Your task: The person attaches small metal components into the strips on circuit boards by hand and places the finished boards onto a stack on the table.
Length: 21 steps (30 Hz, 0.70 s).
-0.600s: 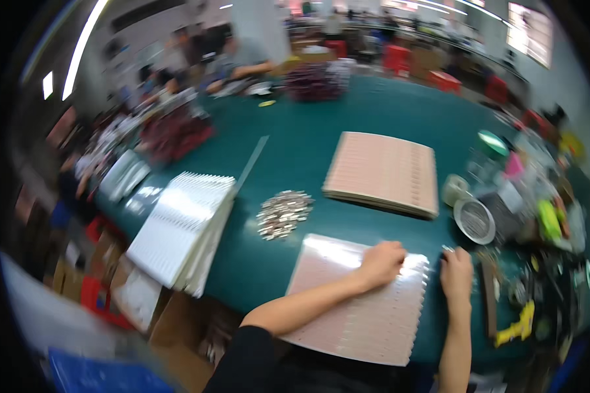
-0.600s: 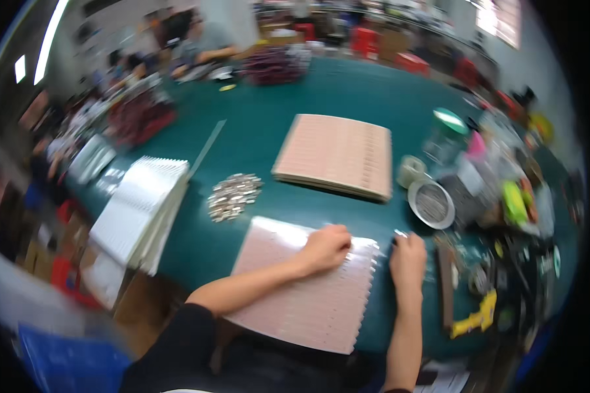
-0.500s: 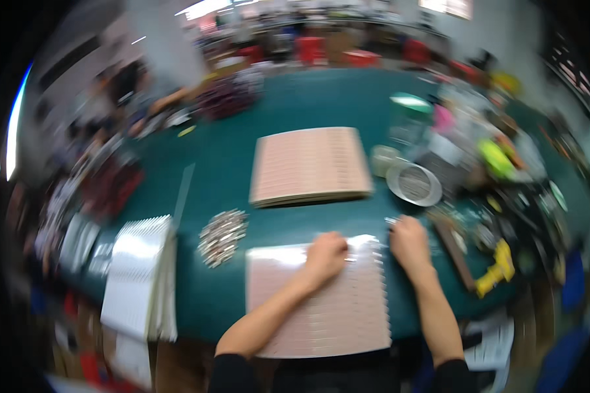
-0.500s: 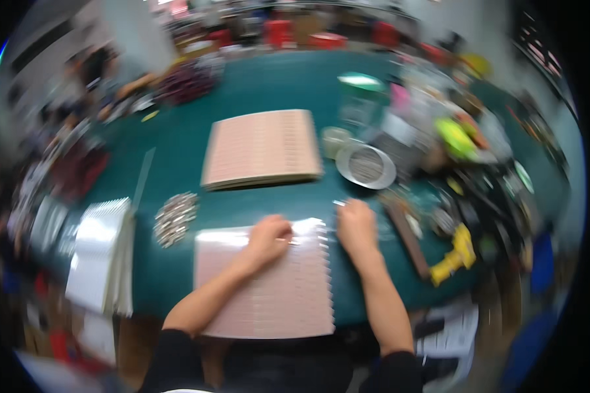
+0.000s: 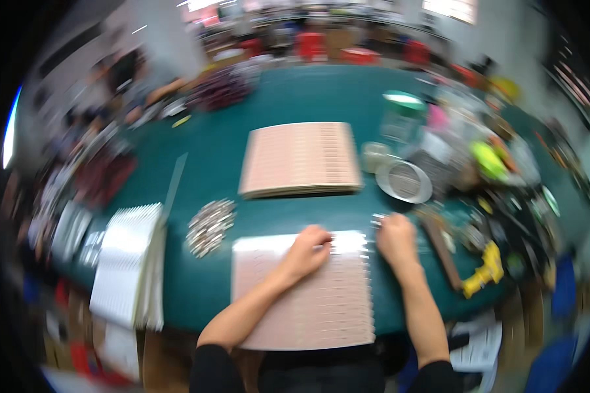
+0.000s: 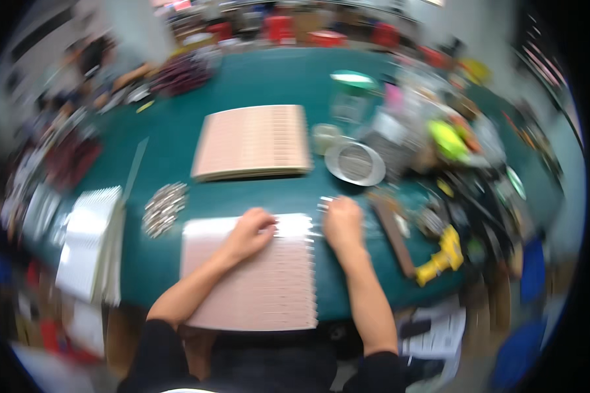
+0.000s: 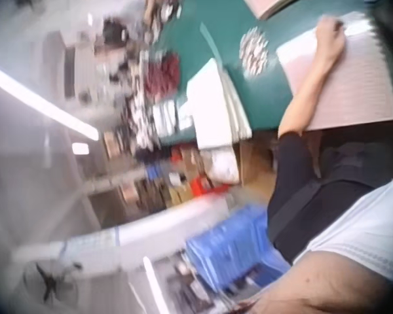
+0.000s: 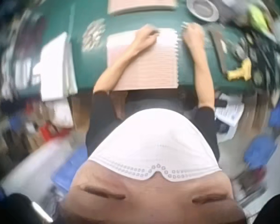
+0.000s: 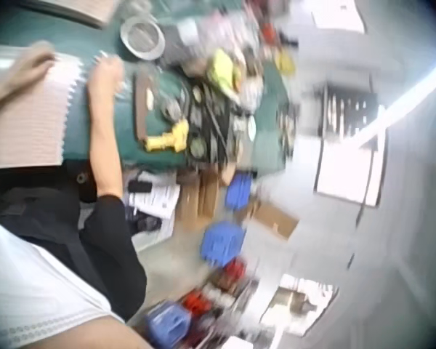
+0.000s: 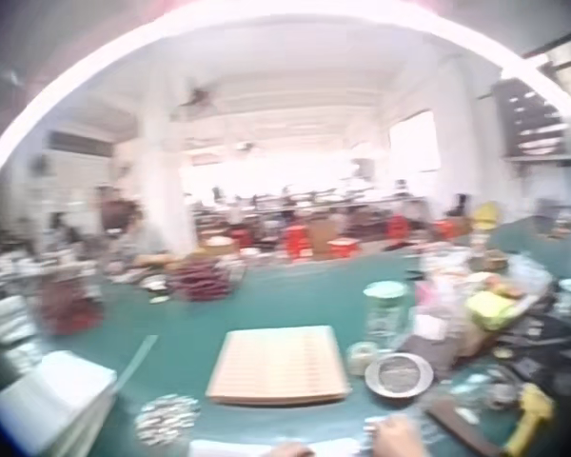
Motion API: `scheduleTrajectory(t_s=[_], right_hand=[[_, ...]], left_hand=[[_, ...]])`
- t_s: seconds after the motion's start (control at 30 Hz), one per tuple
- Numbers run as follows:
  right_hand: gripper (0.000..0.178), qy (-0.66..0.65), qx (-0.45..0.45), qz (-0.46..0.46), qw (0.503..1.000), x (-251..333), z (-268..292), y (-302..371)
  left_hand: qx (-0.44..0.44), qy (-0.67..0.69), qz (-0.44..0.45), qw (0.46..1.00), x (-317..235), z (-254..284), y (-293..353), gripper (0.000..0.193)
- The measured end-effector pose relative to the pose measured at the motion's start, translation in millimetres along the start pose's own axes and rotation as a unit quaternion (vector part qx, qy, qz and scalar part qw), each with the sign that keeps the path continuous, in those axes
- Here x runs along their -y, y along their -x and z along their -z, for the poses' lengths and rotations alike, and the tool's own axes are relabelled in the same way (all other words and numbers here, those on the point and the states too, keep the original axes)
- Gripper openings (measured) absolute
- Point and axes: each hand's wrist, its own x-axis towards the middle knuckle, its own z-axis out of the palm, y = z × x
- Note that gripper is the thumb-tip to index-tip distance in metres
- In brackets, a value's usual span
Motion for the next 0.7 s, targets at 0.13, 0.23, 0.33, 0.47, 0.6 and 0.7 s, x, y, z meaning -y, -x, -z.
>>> scheduleTrajectory(t_s=[0.13, 0.23, 0.33, 0.47, 0.6, 0.7], right_hand=[[0.009, 0.012, 0.044, -0.002, 0.999, -0.7, 7.8, 4.0], [0.012, -0.028, 0.066, 0.005, 0.997, -14.0, 12.3, 8.6], [0.012, -0.033, 0.083, -0.001, 0.996, -16.1, 13.5, 10.8], [0.017, -0.064, 0.057, 0.005, 0.996, -12.6, 15.6, 2.4], [0.011, -0.131, 0.015, 0.006, 0.991, -13.4, 18.6, 2.3], [0.01, -0.201, 0.033, -0.017, 0.979, -8.0, 19.6, 2.9]], left_hand=[[0.011, 0.034, -0.029, 0.999, -3.8, -3.6, 3.7, 0.014], [0.0, -0.049, -0.093, 0.994, -10.3, -11.6, 4.3, 0.011], [-0.034, -0.037, -0.082, 0.995, -13.8, -21.4, 9.5, 0.01], [-0.012, -0.041, 0.008, 0.999, -16.1, -24.1, 8.0, 0.007], [0.013, -0.043, 0.034, 0.998, -17.9, -24.0, 4.9, 0.007], [0.011, -0.036, -0.002, 0.999, -14.7, -24.5, 9.3, 0.009]])
